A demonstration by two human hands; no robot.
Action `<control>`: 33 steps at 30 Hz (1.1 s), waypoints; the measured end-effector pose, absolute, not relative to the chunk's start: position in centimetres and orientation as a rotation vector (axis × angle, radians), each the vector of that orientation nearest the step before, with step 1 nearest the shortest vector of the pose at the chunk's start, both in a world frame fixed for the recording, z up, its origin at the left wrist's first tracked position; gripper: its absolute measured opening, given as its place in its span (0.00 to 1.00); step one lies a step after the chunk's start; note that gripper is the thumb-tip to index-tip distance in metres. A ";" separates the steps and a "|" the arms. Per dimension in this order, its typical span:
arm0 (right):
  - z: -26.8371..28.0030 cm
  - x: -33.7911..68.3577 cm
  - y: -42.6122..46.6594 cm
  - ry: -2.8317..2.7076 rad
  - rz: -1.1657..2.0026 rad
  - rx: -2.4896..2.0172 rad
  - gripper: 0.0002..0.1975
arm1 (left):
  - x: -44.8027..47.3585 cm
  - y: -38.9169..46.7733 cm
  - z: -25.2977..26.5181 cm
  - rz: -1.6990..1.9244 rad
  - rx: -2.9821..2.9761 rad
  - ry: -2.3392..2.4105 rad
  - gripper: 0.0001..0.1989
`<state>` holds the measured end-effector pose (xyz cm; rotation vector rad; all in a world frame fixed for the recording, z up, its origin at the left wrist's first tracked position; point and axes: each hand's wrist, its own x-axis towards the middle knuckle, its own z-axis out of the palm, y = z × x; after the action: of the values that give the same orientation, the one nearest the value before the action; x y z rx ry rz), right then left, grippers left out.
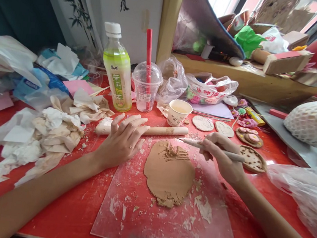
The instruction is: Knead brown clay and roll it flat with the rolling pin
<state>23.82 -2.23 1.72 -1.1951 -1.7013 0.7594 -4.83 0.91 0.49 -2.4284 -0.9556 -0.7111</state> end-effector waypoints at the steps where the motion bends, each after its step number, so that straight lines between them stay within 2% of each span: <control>1: 1.7 23.7 -2.2 -1.741 0.753 -1.224 0.14 | -4.8 0.9 0.5 -0.705 -2.428 -0.954 0.20; 6: 1.7 23.2 -2.7 -1.970 0.730 -1.217 0.17 | -4.9 0.9 0.5 -0.694 -2.417 -0.953 0.19; 14: 1.5 23.6 -2.7 -1.737 0.770 -1.202 0.15 | -4.9 0.9 0.5 -0.701 -2.431 -0.958 0.19; 20: 1.8 23.4 -3.2 -1.982 0.680 -1.211 0.17 | -5.0 0.9 0.4 -0.728 -2.462 -0.969 0.21; 27: 1.8 24.2 -2.9 -1.868 0.684 -1.238 0.17 | -4.9 0.9 0.4 -0.709 -2.448 -0.989 0.19; 33: 2.1 23.8 -3.4 -2.024 0.627 -1.220 0.18 | -4.9 0.9 0.4 -0.735 -2.487 -0.996 0.20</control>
<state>23.75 -3.40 2.07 -1.2200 -2.0235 0.6266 -4.91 0.91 0.42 -2.4874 -0.9956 -0.7346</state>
